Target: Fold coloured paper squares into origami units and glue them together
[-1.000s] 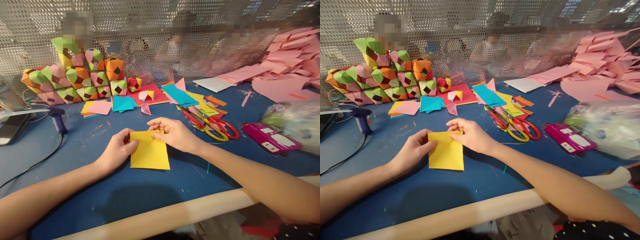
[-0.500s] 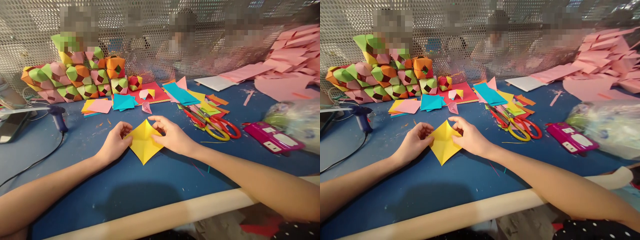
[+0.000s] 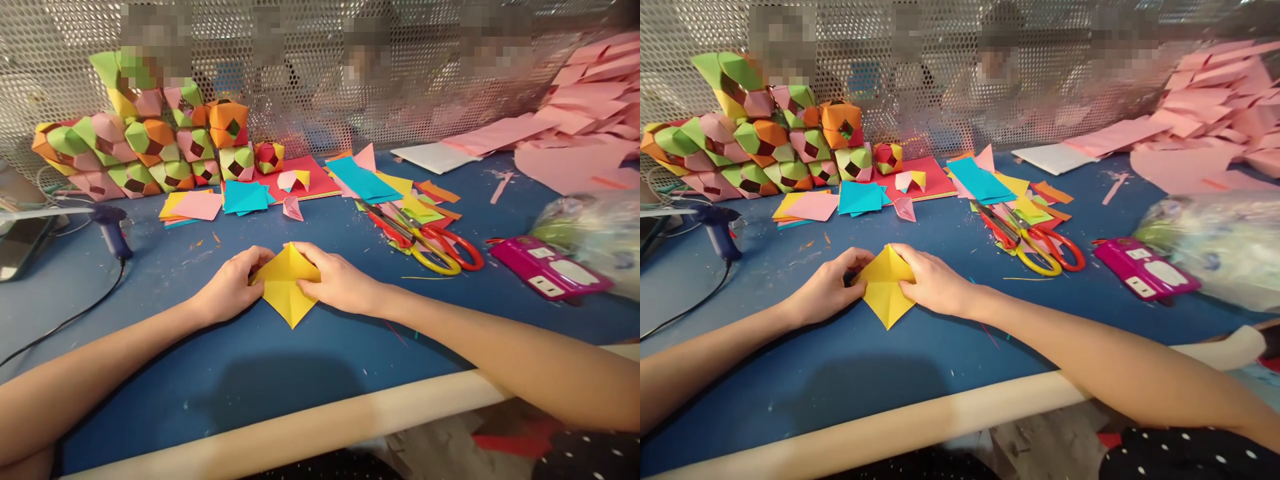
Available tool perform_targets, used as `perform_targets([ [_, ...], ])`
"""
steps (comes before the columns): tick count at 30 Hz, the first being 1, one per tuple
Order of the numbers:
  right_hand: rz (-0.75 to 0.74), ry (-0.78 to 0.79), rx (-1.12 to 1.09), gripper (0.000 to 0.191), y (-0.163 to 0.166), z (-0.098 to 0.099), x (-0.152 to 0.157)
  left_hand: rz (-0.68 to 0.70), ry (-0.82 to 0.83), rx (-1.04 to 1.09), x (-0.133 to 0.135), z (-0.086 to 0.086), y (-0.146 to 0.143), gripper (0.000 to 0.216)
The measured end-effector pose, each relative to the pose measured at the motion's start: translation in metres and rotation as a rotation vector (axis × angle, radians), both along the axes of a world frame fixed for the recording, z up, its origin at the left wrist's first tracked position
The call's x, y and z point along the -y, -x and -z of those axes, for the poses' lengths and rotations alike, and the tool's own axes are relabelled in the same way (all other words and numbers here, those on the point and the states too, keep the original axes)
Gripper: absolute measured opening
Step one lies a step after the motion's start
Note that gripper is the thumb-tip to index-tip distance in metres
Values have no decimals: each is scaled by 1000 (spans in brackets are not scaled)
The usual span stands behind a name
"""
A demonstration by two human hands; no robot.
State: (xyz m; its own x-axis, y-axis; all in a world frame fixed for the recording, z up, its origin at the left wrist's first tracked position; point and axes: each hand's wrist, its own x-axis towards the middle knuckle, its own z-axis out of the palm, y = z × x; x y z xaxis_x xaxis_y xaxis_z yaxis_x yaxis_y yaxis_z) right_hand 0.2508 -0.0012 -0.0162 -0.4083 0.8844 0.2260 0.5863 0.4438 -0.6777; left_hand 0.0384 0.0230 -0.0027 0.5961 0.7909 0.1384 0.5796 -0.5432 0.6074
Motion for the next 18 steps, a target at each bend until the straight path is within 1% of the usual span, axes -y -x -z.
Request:
perform_targets([
  [5, -68, -111, 72, 53, 0, 3, -1, 71, 17, 18, -1, 0, 1, 44],
  [9, -76, -228, 139, 48, -1, 6, 0, 120, 31, 49, 0, -1, 2, 44],
  [12, -115, -274, 174, 48, -3, 5, 0, 166, 17, 19, -2, -1, 3, 45],
  [15, -201, -345, 231, 48, -5, 2, 0, 227, -44, -34, -4, -3, 5, 44],
  [18, -257, -465, 327, 45, -8, -3, -1, 299, -144, -67, -8, -6, 8, 39],
])
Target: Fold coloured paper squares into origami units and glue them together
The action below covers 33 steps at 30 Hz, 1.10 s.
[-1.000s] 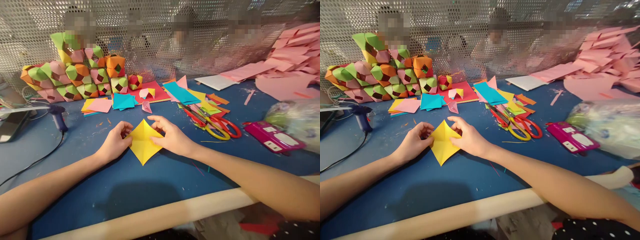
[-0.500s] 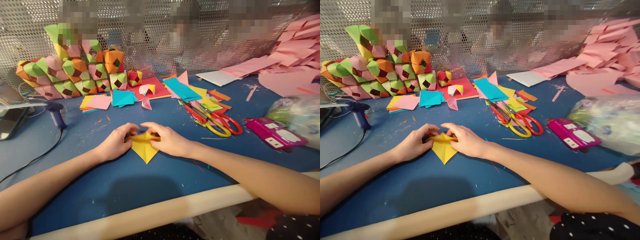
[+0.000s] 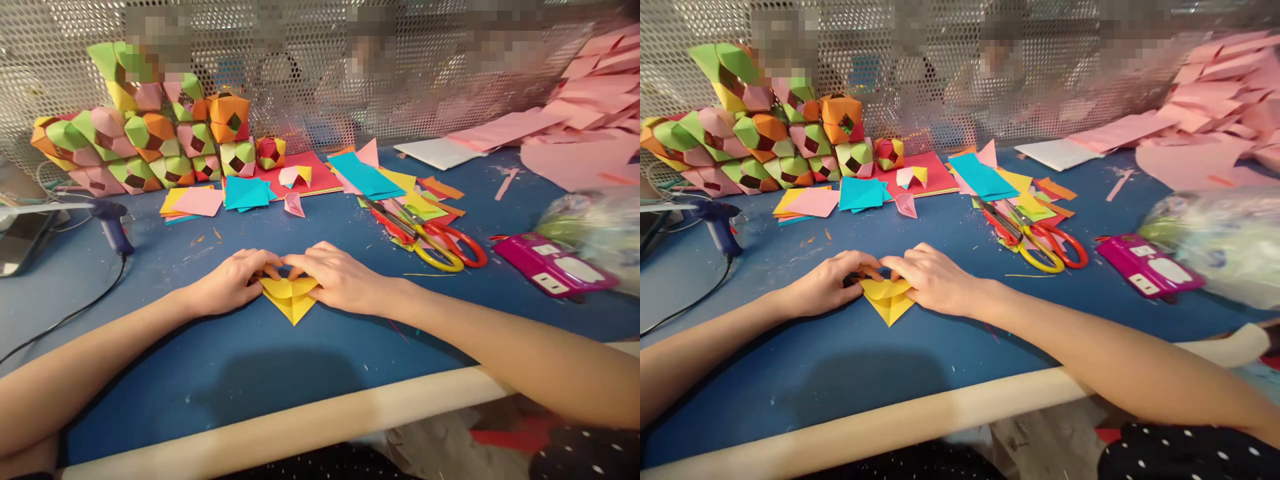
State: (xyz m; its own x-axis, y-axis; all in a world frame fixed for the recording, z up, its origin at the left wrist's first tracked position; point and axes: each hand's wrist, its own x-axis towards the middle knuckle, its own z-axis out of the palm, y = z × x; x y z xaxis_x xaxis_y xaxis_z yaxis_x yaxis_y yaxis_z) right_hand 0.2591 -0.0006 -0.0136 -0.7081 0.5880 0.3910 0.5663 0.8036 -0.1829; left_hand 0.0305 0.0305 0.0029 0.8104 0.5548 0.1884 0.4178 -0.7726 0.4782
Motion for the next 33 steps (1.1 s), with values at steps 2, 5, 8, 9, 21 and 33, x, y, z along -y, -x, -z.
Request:
perform_targets([
  [2, -9, -66, 69, 43, -3, -3, 0, 48, -48, -15, -2, -1, 2, 35],
  [5, -2, -92, 127, 40, -7, -5, 1, 59, -55, -19, -2, 0, 4, 35],
  [8, 20, -26, 57, 39, -7, -3, 2, -12, 5, 11, 0, 1, 3, 37],
  [9, 51, 9, 5, 38, -6, -3, 2, -50, 31, 26, 0, 2, 2, 37],
  [21, 228, 671, -648, 37, 0, -8, -2, -373, 473, 405, 0, 1, -5, 30],
  [33, 334, 650, -676, 34, 12, -9, 4, -385, 627, 441, 20, -4, -16, 17],
])
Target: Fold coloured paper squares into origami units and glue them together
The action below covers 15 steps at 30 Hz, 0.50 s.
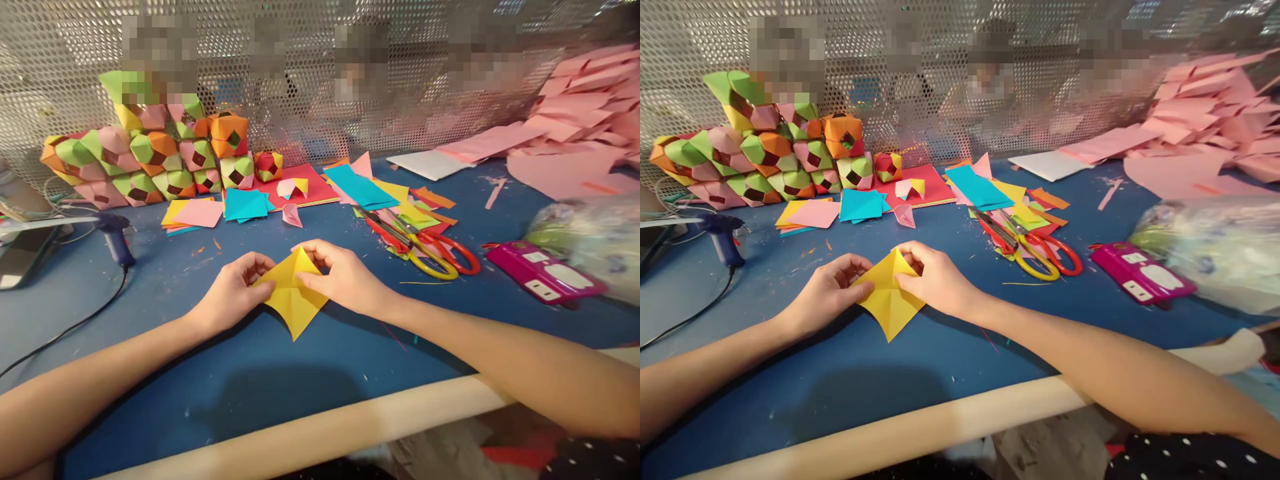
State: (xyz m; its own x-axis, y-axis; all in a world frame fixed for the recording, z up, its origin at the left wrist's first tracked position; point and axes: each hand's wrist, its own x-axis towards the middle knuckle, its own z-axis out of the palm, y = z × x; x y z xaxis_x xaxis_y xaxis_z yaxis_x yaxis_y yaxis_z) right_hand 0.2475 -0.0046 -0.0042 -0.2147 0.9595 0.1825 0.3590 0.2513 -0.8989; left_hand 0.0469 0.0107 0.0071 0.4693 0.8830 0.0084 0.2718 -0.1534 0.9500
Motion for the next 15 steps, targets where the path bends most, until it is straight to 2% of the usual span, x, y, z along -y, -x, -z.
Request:
perform_targets([
  [4, -33, 0, -37, 31, 0, 2, -1, -43, -28, -57, 1, -2, 0, 15],
  [7, -76, 57, -127, 26, 0, 1, -3, -120, -32, -4, 0, -2, 1, 18],
  [11, -83, 113, -198, 24, 0, 1, -5, -149, 56, 135, -2, 2, 1, 25],
  [15, -80, 104, -220, 26, 0, 0, -6, -109, 145, 141, -2, 4, 1, 21],
])
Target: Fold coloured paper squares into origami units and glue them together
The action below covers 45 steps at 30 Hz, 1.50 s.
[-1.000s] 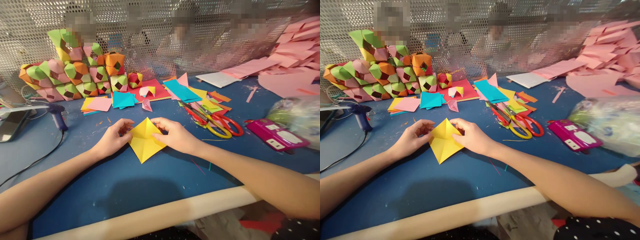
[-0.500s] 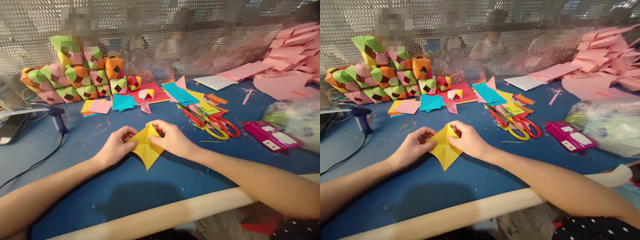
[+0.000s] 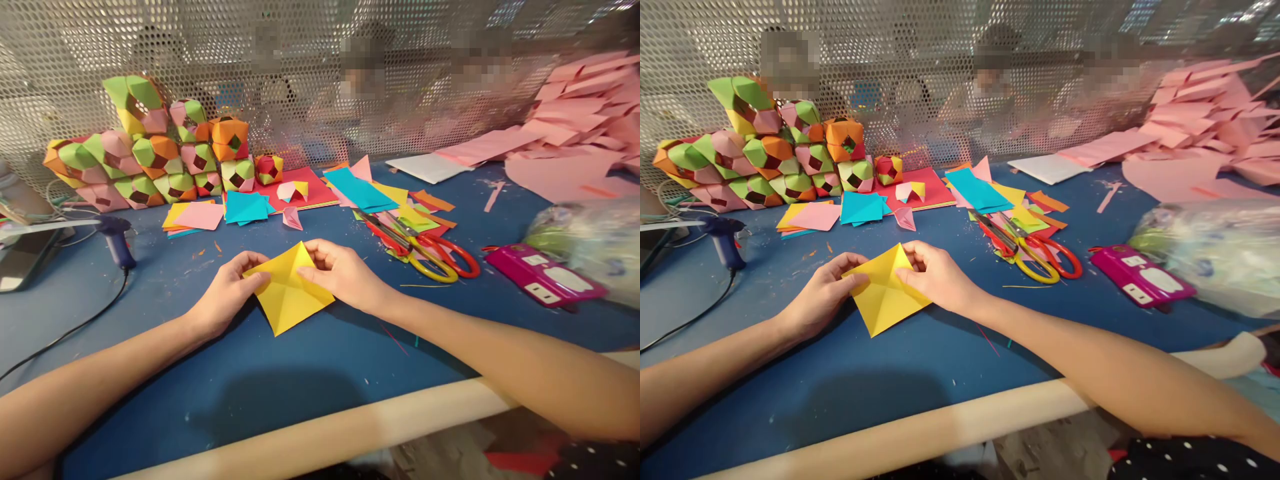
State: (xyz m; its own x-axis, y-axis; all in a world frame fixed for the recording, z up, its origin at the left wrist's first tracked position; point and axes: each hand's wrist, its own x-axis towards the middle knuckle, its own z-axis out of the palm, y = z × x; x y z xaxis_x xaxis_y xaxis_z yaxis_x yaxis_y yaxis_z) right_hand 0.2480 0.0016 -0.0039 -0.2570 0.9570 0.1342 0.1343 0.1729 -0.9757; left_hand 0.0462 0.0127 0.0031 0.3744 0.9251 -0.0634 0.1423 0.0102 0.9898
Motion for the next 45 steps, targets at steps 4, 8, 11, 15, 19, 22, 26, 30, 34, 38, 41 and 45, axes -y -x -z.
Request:
perform_targets([
  [4, -2, -16, -13, 26, -1, -1, 0, 1, 69, 63, 1, 2, -1, 14],
  [8, -30, 15, 7, 23, 0, 1, 0, -50, 135, 215, 2, 0, -4, 16],
  [11, -18, 81, 0, 22, 1, 3, 0, -84, 149, 335, 3, -4, -5, 20],
  [15, 18, 120, -41, 26, 4, 4, 1, -76, 187, 322, 4, -6, -6, 24],
  [19, 20, 123, -64, 28, 6, 5, 2, -17, 145, 242, 7, -2, -6, 28],
  [22, 21, 88, -49, 26, 7, 5, 3, 30, 111, 174, 9, -1, -6, 25],
  [26, 88, 11, 67, 23, 7, 4, 4, 38, 18, 48, 9, -2, -4, 21],
  [30, 96, -20, 94, 21, 8, 2, 5, 37, -32, -21, 11, -1, -3, 20],
  [34, 64, -26, 103, 12, 8, -2, 9, 56, -20, 9, 12, -2, -2, 18],
  [38, 54, -64, 130, 14, 9, -3, 13, 11, 15, 51, 12, -3, -2, 18],
  [41, 85, -84, 51, 16, 11, -3, 13, -2, 48, 83, 13, -6, -4, 18],
  [45, 100, -65, -83, 19, 12, -3, 12, 60, 50, 76, 15, -8, -5, 22],
])
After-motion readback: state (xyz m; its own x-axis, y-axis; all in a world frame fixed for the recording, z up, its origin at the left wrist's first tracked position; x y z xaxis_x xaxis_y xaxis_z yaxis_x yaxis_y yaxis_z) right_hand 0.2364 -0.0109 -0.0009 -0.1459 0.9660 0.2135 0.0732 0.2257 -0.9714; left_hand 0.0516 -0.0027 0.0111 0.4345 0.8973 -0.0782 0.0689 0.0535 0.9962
